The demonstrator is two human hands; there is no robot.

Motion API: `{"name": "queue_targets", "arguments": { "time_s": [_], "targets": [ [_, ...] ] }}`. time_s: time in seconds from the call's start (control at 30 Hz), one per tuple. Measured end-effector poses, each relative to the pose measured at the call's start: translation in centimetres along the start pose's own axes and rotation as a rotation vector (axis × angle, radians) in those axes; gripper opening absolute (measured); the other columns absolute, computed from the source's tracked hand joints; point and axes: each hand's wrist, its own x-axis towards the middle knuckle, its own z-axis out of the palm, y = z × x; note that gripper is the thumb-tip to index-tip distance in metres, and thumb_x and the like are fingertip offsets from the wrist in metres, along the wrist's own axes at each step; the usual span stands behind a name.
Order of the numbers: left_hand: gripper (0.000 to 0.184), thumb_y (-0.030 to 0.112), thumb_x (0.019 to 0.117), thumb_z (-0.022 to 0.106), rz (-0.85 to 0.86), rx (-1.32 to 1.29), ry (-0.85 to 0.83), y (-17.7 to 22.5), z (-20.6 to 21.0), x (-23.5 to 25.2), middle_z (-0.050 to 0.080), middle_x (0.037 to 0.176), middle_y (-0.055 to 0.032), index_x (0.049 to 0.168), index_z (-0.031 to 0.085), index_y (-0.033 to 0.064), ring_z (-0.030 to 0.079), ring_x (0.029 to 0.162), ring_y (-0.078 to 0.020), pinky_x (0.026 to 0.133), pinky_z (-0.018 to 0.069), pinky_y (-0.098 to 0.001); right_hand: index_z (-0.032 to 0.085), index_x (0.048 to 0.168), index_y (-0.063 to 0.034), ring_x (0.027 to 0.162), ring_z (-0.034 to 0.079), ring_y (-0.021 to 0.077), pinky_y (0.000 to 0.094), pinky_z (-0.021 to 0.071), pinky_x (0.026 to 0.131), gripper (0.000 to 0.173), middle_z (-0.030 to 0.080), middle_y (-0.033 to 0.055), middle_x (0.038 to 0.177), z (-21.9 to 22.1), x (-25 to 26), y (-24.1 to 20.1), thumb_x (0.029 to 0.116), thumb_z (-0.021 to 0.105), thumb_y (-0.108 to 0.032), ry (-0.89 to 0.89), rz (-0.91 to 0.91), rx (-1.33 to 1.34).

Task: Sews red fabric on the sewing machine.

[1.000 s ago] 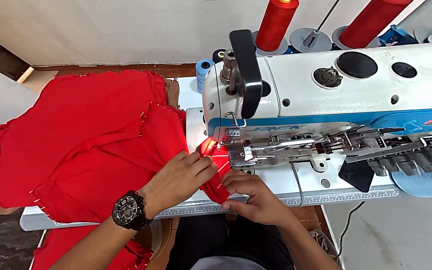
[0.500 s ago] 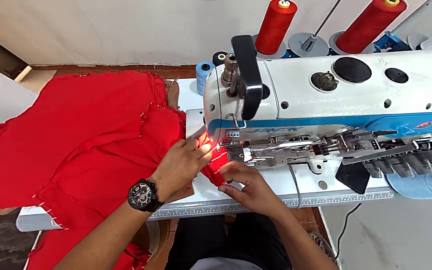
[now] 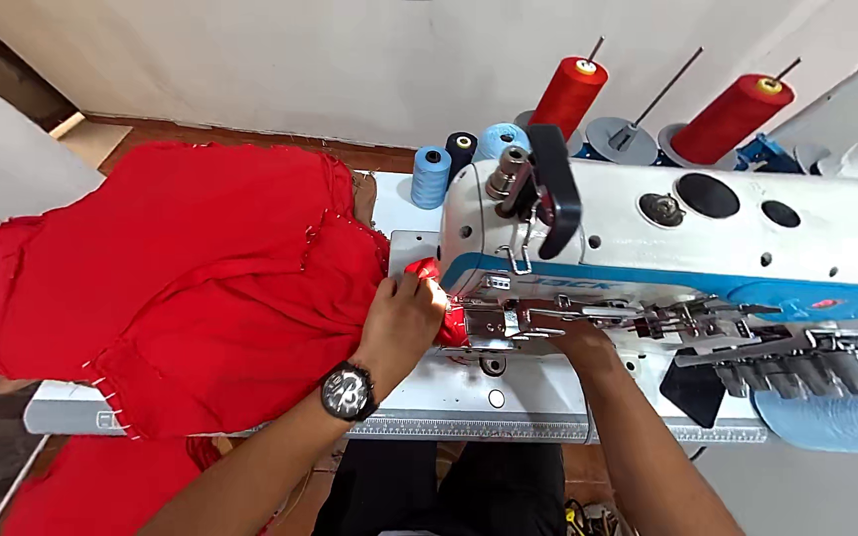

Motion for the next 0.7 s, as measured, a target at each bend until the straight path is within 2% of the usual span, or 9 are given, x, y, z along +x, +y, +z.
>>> {"name": "queue_targets", "arguments": {
  "time_s": [0.07, 0.17, 0.27, 0.37, 0.43, 0.47, 0.5, 0.6, 0.7],
  "targets": [
    [0.011, -0.004, 0.0913, 0.063, -0.064, -0.106, 0.025, -2.0, 1.5, 1.5, 0.071, 0.097, -0.0177, 0.095, 0.073, -0.0018, 0.069, 0.097, -0.0362, 0.077, 0.0545, -0.0511, 0.073, 0.116, -0.0006, 0.112, 0.066, 0.0422, 0.0625, 0.0477, 0.098, 0.028, 0.07, 0.0249, 0.115, 0.2, 0.0, 0.4, 0.0991, 0.067, -0.023, 0.049, 0.024, -0.099],
    [0.02, -0.005, 0.093, 0.06, -0.12, -0.188, -0.086, -6.1, 3.4, 6.0, 0.07, 0.114, -0.0213, 0.11, 0.069, -0.0028, 0.064, 0.115, -0.0416, 0.09, 0.0518, -0.0592, 0.072, 0.117, 0.0026, 0.11, 0.066, 0.0467, 0.0664, 0.0478, 0.095, 0.032, 0.07, 0.0291, 0.114, -0.3, 0.2, -0.6, 0.1005, 0.065, -0.024, 0.108, -0.101, -0.215],
    [0.027, -0.007, 0.0901, 0.063, -0.169, -0.171, -0.175, -8.0, 4.1, 9.4, 0.069, 0.119, -0.0179, 0.116, 0.069, -0.0009, 0.061, 0.121, -0.0383, 0.1, 0.0477, -0.059, 0.074, 0.111, 0.0008, 0.103, 0.069, 0.0453, 0.0662, 0.0518, 0.089, 0.039, 0.071, 0.0269, 0.107, 0.6, 2.3, 0.2, 0.0986, 0.066, -0.035, 0.172, -0.207, -0.33],
    [0.025, -0.005, 0.0953, 0.057, -0.126, -0.136, -0.184, -8.0, 4.0, 9.9, 0.068, 0.118, -0.0161, 0.117, 0.068, -0.0002, 0.061, 0.12, -0.0355, 0.095, 0.0495, -0.0535, 0.07, 0.122, 0.0038, 0.115, 0.065, 0.0466, 0.0643, 0.047, 0.1, 0.038, 0.068, 0.0293, 0.12, -0.6, 2.3, -0.6, 0.1046, 0.057, -0.027, 0.01, -0.076, -0.381],
    [0.026, -0.002, 0.0979, 0.055, -0.132, -0.144, -0.19, -8.0, 3.8, 9.5, 0.067, 0.122, -0.0154, 0.121, 0.067, 0.0006, 0.059, 0.123, -0.0343, 0.095, 0.0501, -0.0512, 0.064, 0.133, 0.0061, 0.127, 0.061, 0.0368, 0.0495, 0.0437, 0.11, 0.039, 0.064, 0.0252, 0.133, -2.3, 2.5, -2.5, 0.1088, 0.047, -0.02, -0.2, 0.005, -0.392],
    [0.026, -0.002, 0.0988, 0.054, -0.136, -0.142, -0.186, -8.1, 3.9, 9.4, 0.066, 0.123, -0.0153, 0.122, 0.066, 0.0006, 0.059, 0.122, -0.0338, 0.095, 0.05, -0.05, 0.053, 0.142, 0.0067, 0.138, 0.051, 0.0285, 0.0382, 0.0355, 0.117, 0.041, 0.055, 0.0216, 0.146, -2.9, 3.5, -3.3, 0.1109, 0.039, -0.015, -0.405, 0.047, -0.393],
    [0.026, -0.002, 0.099, 0.054, -0.138, -0.131, -0.181, -8.1, 4.0, 9.3, 0.066, 0.122, -0.0151, 0.122, 0.066, 0.0008, 0.06, 0.121, -0.0334, 0.094, 0.0502, -0.0491, 0.053, 0.143, 0.007, 0.14, 0.049, 0.025, 0.0333, 0.0346, 0.117, 0.04, 0.054, 0.0204, 0.148, -2.2, 4.7, -2.2, 0.1101, 0.039, -0.012, -0.478, 0.028, -0.392],
    [0.029, -0.002, 0.1006, 0.052, -0.136, -0.107, -0.183, -8.1, 3.9, 9.4, 0.065, 0.126, -0.0147, 0.126, 0.064, 0.0013, 0.057, 0.125, -0.0333, 0.097, 0.0486, -0.0495, 0.05, 0.144, 0.0091, 0.143, 0.044, 0.0377, 0.0471, 0.0308, 0.12, 0.041, 0.05, 0.0292, 0.149, 1.8, 8.0, 2.0, 0.1106, 0.041, -0.014, -0.53, 0.006, -0.377],
    [0.021, 0.002, 0.0968, 0.058, -0.147, -0.272, -0.008, -7.5, 3.9, 8.0, 0.069, 0.118, -0.014, 0.114, 0.07, 0.003, 0.06, 0.12, -0.0337, 0.098, 0.0483, -0.0509, 0.058, 0.141, 0.0018, 0.14, 0.05, 0.0329, 0.0465, 0.0346, 0.118, 0.043, 0.056, 0.0235, 0.145, 2.0, 6.7, 1.2, 0.1103, 0.043, -0.025, -0.338, 0.046, -0.385]
  ]
}}
